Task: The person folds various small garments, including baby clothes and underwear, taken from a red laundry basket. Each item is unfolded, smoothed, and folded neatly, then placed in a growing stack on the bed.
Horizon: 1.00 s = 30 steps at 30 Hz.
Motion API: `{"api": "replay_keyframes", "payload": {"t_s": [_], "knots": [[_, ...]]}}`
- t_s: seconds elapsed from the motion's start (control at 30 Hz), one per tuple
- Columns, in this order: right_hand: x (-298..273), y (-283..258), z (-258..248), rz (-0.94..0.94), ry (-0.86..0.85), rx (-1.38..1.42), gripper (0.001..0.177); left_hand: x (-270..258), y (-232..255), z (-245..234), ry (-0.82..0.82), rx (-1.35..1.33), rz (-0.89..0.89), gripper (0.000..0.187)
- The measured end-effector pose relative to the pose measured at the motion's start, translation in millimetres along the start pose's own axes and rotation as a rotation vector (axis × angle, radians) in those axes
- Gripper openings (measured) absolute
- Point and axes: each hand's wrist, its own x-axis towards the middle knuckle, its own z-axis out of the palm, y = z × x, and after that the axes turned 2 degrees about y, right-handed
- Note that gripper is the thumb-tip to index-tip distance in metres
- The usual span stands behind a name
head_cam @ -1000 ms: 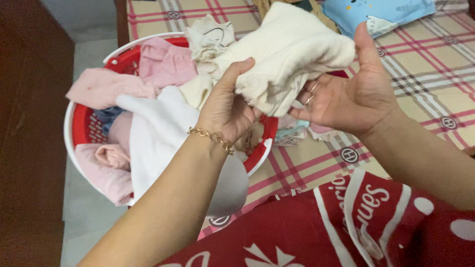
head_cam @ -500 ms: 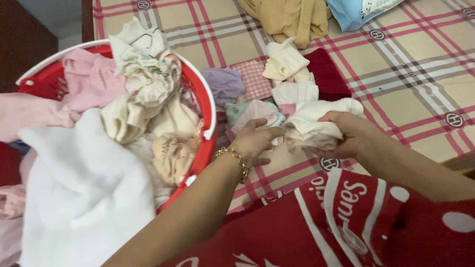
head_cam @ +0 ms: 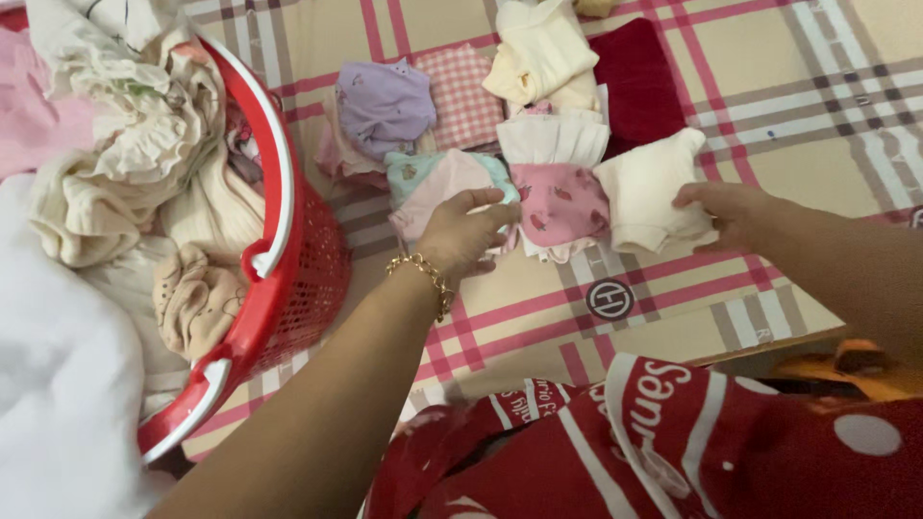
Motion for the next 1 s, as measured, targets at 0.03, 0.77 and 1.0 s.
{"api": "replay_keyframes", "payload": {"t_s": [0.03,0.77,1.0], "knots": [[0.2,5.5,-3.7,-0.011,0.026,-0.09,0.075,-1.4,-0.4,-2.8,0.032,0.015,0.018,0.055],[-207.4,-45.8,172.8,-0.561,-0.275,-0.109,0.06,-113.1,-17.5,-302.4,1.185,0.705,0.456,0.052],[-351.3,-65.5,256.4,-1.04,-0.452,-0.148,0.047,-179.5,42.8,-318.3,0.857,-0.235,0.891,0.03]]}}
